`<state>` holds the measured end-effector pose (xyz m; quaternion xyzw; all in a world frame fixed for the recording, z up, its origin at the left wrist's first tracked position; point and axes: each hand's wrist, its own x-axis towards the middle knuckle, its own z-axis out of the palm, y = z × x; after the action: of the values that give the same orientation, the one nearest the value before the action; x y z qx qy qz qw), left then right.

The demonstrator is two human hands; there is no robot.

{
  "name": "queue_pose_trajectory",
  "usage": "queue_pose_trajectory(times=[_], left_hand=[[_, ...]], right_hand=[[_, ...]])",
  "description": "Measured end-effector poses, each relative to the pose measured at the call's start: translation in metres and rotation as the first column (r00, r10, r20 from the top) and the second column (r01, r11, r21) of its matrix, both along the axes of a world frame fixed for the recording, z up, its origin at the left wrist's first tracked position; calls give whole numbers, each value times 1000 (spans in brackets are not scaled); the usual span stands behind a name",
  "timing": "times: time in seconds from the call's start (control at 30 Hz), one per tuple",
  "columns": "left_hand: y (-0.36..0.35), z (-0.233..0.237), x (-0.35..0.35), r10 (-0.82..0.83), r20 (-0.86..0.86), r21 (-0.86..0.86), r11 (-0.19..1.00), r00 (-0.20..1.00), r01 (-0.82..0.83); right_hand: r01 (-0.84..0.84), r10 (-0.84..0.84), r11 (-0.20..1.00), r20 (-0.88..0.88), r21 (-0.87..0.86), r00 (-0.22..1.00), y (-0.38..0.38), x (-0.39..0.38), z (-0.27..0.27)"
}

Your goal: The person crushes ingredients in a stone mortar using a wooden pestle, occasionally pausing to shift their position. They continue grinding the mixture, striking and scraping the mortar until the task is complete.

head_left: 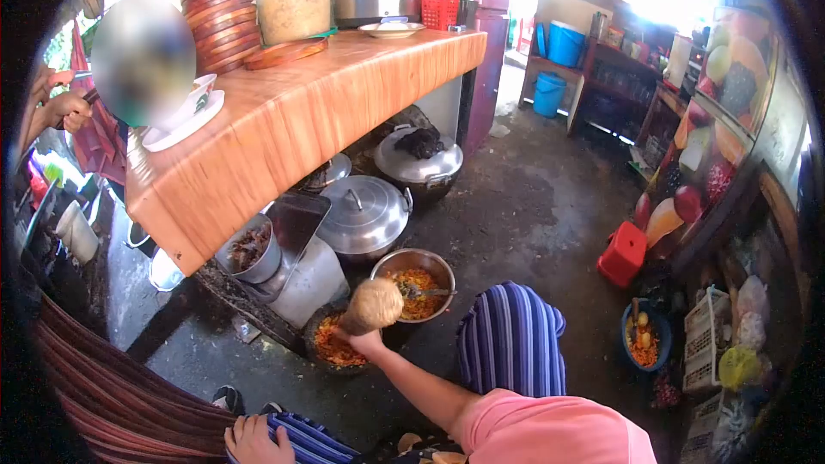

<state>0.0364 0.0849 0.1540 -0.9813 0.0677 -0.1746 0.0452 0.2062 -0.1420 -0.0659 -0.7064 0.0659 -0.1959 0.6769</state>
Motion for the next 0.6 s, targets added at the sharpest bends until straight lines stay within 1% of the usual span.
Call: queue_pose_trajectory(times=[0.03, 0.07, 0.1, 0.17, 0.2, 0.23, 0.27, 0.3, 0.37, 0.4, 0.43, 0.5, 0.57, 0.6], left_hand=[[1, 1, -1, -2, -1, 14, 1000, 1000, 2], [2, 1, -1, -12, 3, 10, 1000, 1000, 12], [2, 0, -1, -25, 6, 0, 1000, 1000, 25], [5, -1, 0, -26, 20, -20, 999, 999, 26], [8, -3, 0, -9, 11, -27, 1000, 1000, 9], [10, -3, 0, 10, 4, -34, 999, 1000, -10], [9, -1, 0, 23, -17, -39, 999, 1000, -24], [8, -1, 0, 24, -3, -46, 999, 1000, -24], [6, -1, -1, 16, -25, -59, 998, 1000, -18], [3, 0, -2, 11, -31, -59, 998, 999, -13], [2, 1, -2, 24, -22, -44, 999, 999, -25], [-2, 0, -4, -20, 1, -30, 999, 1000, 20], [-2, 0, -3, -14, -34, -26, 1000, 999, 13], [2, -4, -3, -26, -9, -35, 999, 1000, 25]], right_hand=[[-55, 59, 997, -74, 53, 996, -2, 0, 16], [-65, 68, 997, -58, 49, 996, -3, -1, 49], [-66, 66, 998, 57, 3, 996, -4, 9, 61], [-138, 142, 990, 133, -34, 981, -8, 18, 95], [-168, 156, 985, 182, 51, 971, -5, 21, 102], [-206, 190, 976, 184, 73, 964, -5, 19, 111], [-189, 183, 982, 142, 25, 973, -3, 23, 99], [-175, 176, 984, 101, -20, 979, 0, 26, 75], [-146, 147, 987, 9, -67, 989, 3, 9, 27], [-129, 129, 992, 19, -20, 991, 0, 6, -3], [-116, 115, 993, 31, 32, 993, 0, 2, -6], [-84, 81, 994, 45, 68, 996, 6, -1, -12], [-75, 72, 989, 31, 129, 997, 2, -3, 45], [-63, 60, 998, 89, 30, 994, 1, 5, 61]])
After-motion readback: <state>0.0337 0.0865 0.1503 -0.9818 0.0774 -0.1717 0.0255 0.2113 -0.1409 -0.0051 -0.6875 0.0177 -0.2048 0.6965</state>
